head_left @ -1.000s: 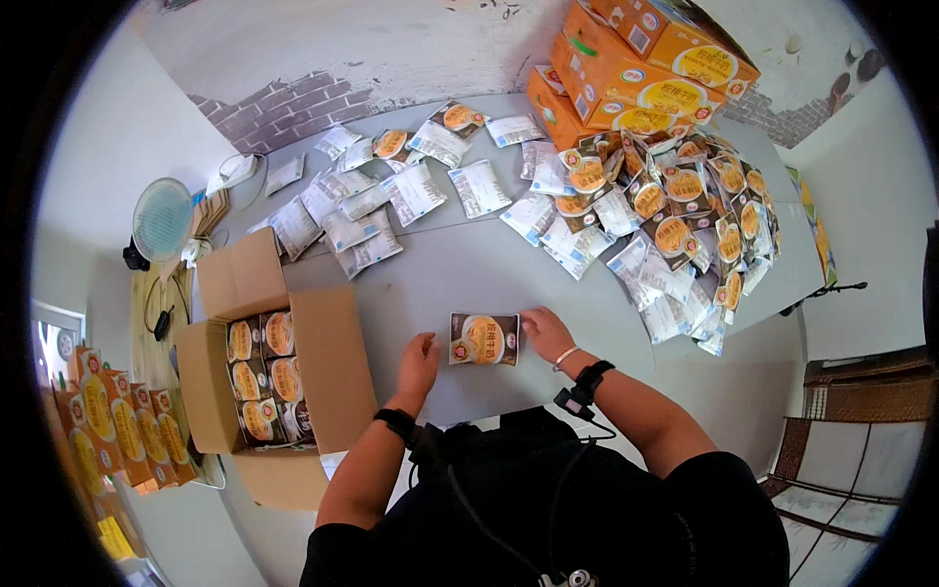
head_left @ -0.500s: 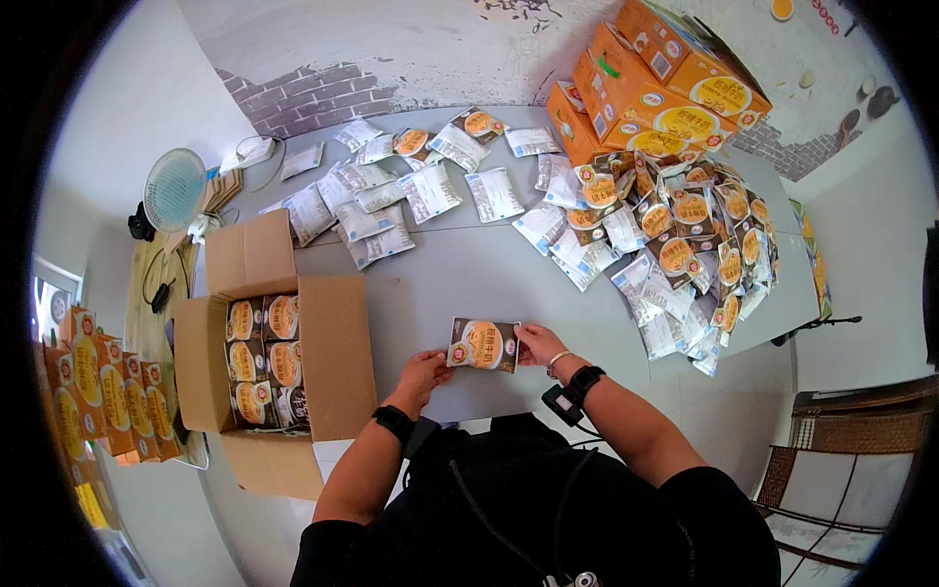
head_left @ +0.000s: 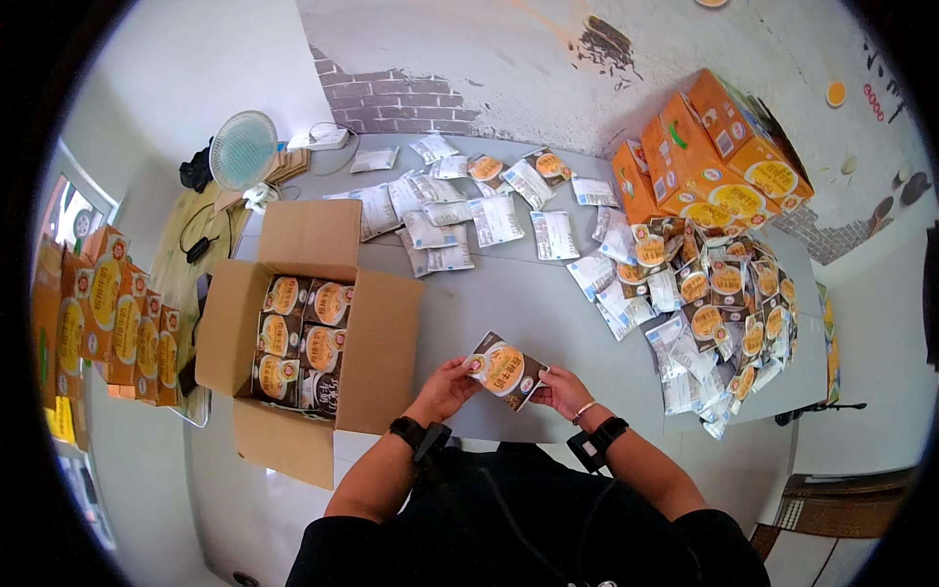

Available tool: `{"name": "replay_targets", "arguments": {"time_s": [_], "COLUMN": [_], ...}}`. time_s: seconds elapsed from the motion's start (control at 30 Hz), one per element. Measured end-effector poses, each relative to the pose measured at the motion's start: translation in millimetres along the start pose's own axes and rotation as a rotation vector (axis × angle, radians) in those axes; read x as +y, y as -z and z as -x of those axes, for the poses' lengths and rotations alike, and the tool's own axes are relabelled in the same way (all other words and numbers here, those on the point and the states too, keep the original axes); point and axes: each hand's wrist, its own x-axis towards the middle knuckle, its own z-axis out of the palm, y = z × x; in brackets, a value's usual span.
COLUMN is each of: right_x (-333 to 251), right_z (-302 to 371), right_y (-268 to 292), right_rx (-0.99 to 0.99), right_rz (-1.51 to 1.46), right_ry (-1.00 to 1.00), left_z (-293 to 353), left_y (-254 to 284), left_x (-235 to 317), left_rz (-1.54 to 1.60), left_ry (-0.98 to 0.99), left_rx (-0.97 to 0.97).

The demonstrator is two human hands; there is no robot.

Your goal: The person puts individual snack packets from a large pile on a table into a cardboard box.

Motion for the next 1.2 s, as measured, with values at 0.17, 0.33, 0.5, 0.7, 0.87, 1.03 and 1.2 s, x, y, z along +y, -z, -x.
{"name": "replay_targets", "arguments": {"time_s": [0.17, 0.33, 0.5, 0.7, 0.87, 1.03, 1.2], "right_x": [-10, -13, -17, -18, -18, -17, -6], "right_z": [8, 11, 10, 2, -6, -11, -25], "right_y": [-28, -46, -69, -91, -116, -150, -180], "right_rx": [-0.071, -0.120, -0.167, -0.247, -0.314, -0.356, -0.372], "right_rz": [0.037, 0.210, 0.264, 0.342, 0.386, 0.444, 0.457], "right_ry": [0.045, 0.090, 0.105, 0.090, 0.064, -0.024, -0.086], "left_z": [27, 42, 53, 87, 113, 125, 147], "left_y": [-11, -18, -6, -4, 10, 49, 69], "left_x": [15, 30, 37, 52, 66, 79, 93], "left_rz": [0.078, 0.172, 0.216, 0.239, 0.236, 0.168, 0.024], "left_ry": [-0.060, 0.003, -0.063, -0.140, -0.173, -0.177, -0.329], "left_rx": [-0.129, -0.193, -0.249, -0.242, -0.251, -0.212, -0.007]}}
